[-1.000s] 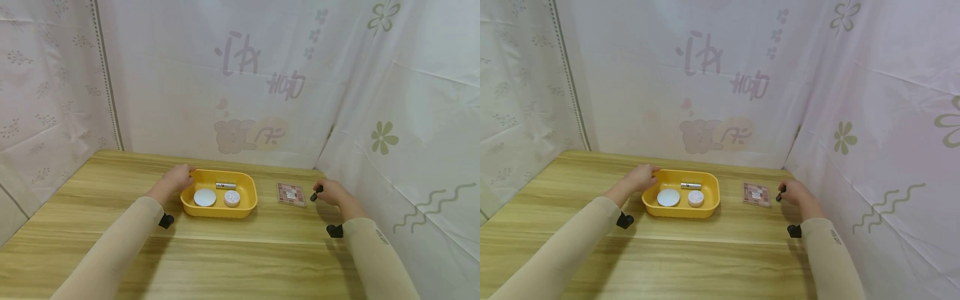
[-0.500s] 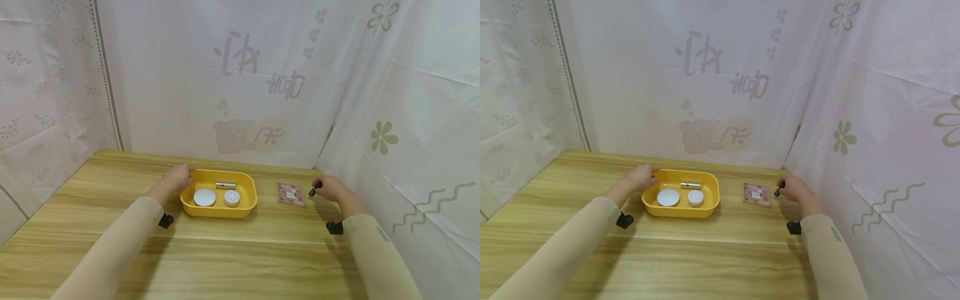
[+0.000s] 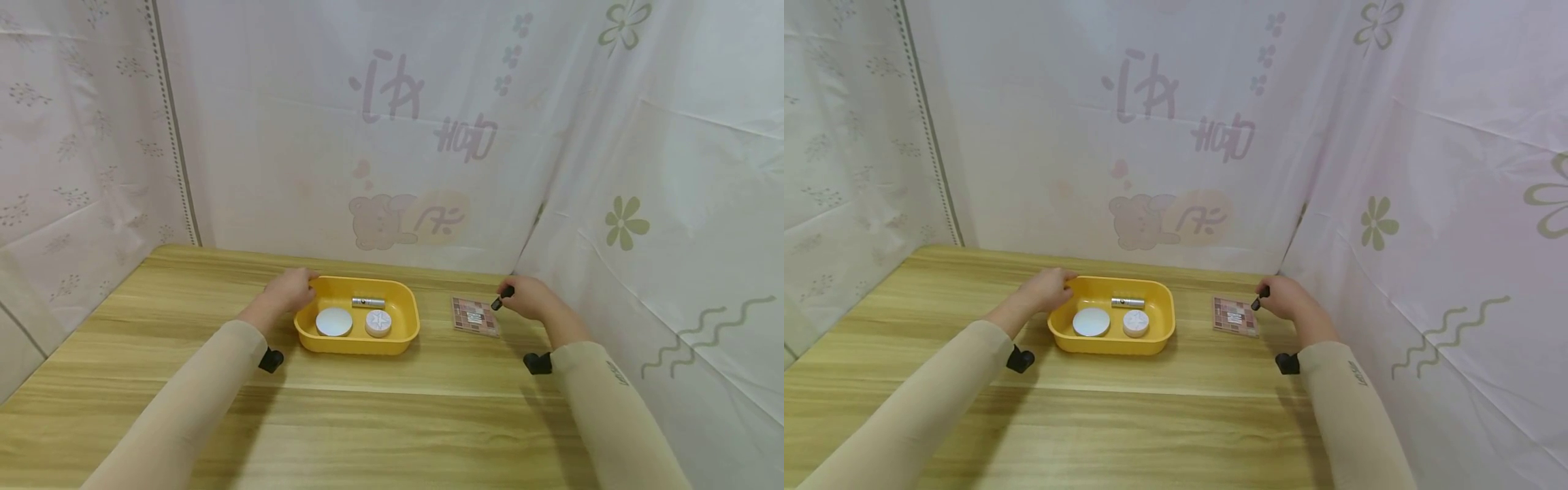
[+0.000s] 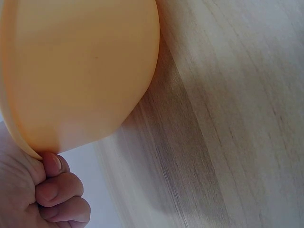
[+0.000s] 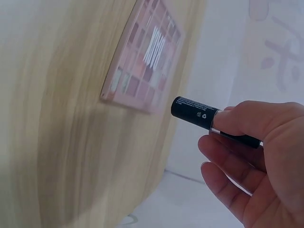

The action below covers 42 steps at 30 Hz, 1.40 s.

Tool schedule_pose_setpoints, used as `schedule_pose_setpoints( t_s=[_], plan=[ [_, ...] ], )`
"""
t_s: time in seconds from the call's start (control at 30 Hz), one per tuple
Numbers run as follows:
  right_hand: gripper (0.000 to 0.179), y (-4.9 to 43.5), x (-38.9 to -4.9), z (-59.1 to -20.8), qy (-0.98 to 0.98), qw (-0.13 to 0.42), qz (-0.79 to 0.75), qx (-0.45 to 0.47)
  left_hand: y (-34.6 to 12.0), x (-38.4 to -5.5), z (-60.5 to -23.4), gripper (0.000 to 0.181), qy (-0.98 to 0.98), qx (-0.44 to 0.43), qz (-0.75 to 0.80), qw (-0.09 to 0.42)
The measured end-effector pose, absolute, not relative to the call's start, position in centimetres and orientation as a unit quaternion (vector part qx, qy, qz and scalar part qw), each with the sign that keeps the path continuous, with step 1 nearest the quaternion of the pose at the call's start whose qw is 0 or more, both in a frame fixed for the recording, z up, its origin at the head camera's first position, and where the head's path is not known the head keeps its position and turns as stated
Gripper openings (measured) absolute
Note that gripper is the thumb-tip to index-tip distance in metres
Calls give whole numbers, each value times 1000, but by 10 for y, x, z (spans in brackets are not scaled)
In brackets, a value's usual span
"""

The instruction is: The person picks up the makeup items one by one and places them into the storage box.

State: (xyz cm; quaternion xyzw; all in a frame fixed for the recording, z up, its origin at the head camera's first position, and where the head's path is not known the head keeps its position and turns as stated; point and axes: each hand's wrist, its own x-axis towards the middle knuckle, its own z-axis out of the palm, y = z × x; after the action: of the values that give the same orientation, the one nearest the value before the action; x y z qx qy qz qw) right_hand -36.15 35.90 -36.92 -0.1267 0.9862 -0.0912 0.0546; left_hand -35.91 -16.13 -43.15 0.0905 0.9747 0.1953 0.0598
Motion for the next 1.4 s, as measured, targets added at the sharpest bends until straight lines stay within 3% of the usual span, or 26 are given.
schedule_pose_setpoints(
  t_s=[1.4],
  plan=[
    [31,236,-361,-342,968,31,-114,-220,-160,-356,-430,56,977,91,185,50]
  ],
)
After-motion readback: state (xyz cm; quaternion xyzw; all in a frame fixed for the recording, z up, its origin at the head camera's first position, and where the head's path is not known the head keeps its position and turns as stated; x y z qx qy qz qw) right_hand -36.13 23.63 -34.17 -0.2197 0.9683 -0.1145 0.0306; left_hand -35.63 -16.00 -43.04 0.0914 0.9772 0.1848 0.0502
